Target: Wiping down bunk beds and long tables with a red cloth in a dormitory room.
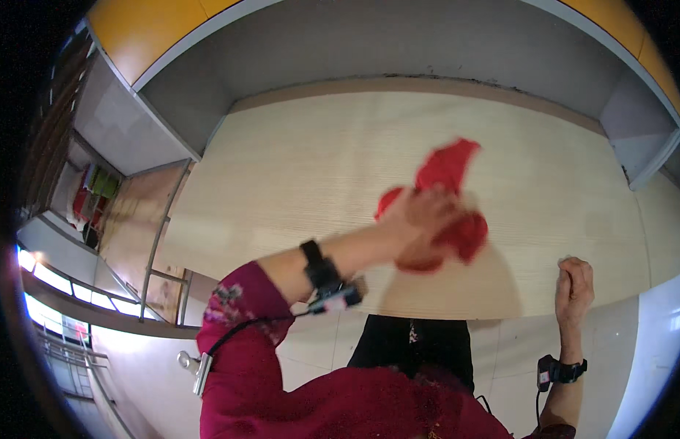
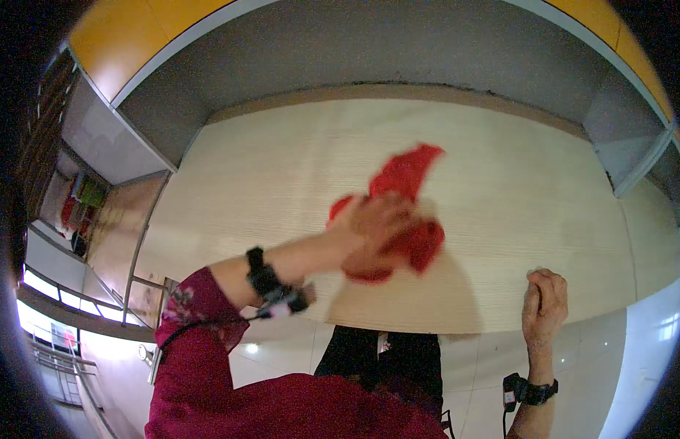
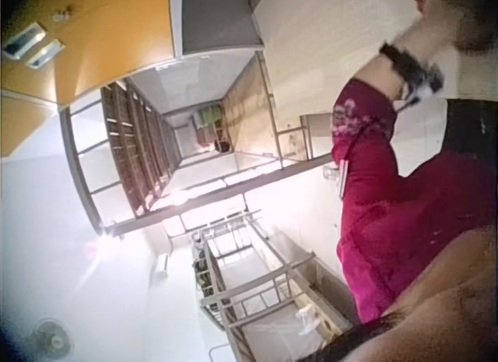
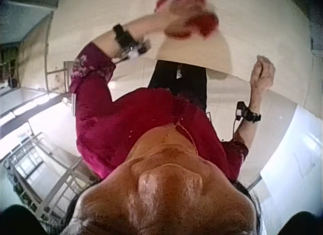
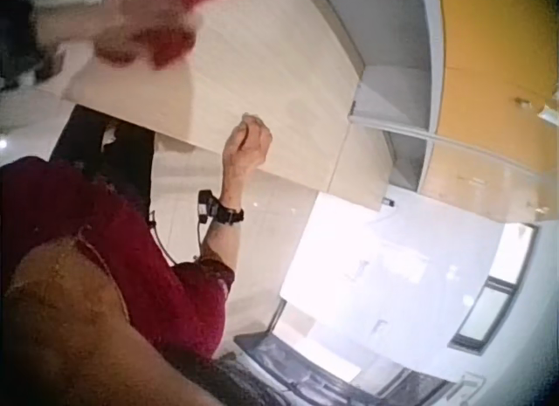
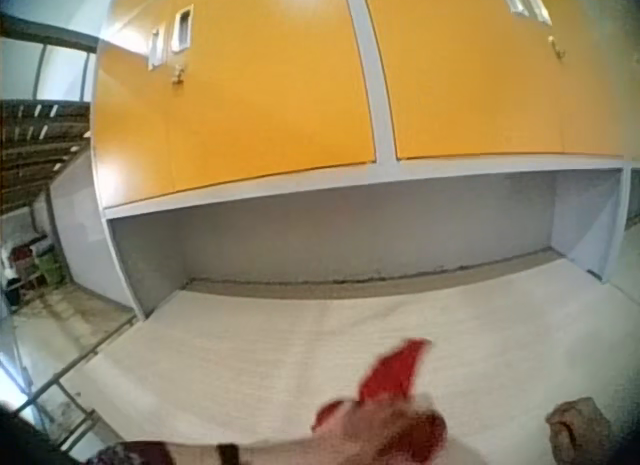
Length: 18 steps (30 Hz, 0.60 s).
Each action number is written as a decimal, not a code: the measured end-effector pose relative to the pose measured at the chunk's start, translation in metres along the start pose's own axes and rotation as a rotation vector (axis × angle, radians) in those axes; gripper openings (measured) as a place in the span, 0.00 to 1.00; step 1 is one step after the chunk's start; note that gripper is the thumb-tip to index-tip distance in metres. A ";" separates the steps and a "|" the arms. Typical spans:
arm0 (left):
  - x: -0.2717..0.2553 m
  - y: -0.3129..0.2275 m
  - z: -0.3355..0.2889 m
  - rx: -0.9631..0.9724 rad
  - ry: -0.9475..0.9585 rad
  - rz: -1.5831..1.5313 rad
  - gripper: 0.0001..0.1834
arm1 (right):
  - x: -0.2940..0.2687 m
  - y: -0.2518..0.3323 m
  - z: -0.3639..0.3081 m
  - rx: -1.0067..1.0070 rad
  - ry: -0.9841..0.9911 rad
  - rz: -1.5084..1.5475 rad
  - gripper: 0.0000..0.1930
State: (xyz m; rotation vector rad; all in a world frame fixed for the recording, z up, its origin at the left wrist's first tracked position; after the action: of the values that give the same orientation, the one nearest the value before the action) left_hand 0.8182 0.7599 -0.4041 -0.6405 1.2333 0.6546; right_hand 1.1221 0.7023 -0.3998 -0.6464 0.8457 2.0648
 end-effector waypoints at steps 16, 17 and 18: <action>-0.009 0.166 0.003 -0.565 -0.045 -0.045 0.25 | 0.009 -0.018 -0.012 0.002 0.038 -0.158 0.06; -0.006 0.149 0.001 -0.605 -0.094 -0.050 0.27 | 0.014 -0.023 -0.014 -0.020 0.008 -0.112 0.05; 0.003 0.140 -0.013 -0.621 -0.113 0.084 0.32 | 0.017 -0.017 -0.007 -0.097 -0.007 -0.130 0.05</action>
State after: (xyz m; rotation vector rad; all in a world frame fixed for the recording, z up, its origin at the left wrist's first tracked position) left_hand 0.7057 0.8428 -0.4214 -1.0498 0.9488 1.1466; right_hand 1.1275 0.7125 -0.4218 -0.7264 0.6848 1.9984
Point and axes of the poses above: each hand's wrist, its own z-axis towards the middle knuckle, its own x-axis out of the palm, y = z × x, the point moved 4 cm from there along z, towards the middle knuckle, and after that the axes turned 4 degrees about -x, right-handed, at the moved point
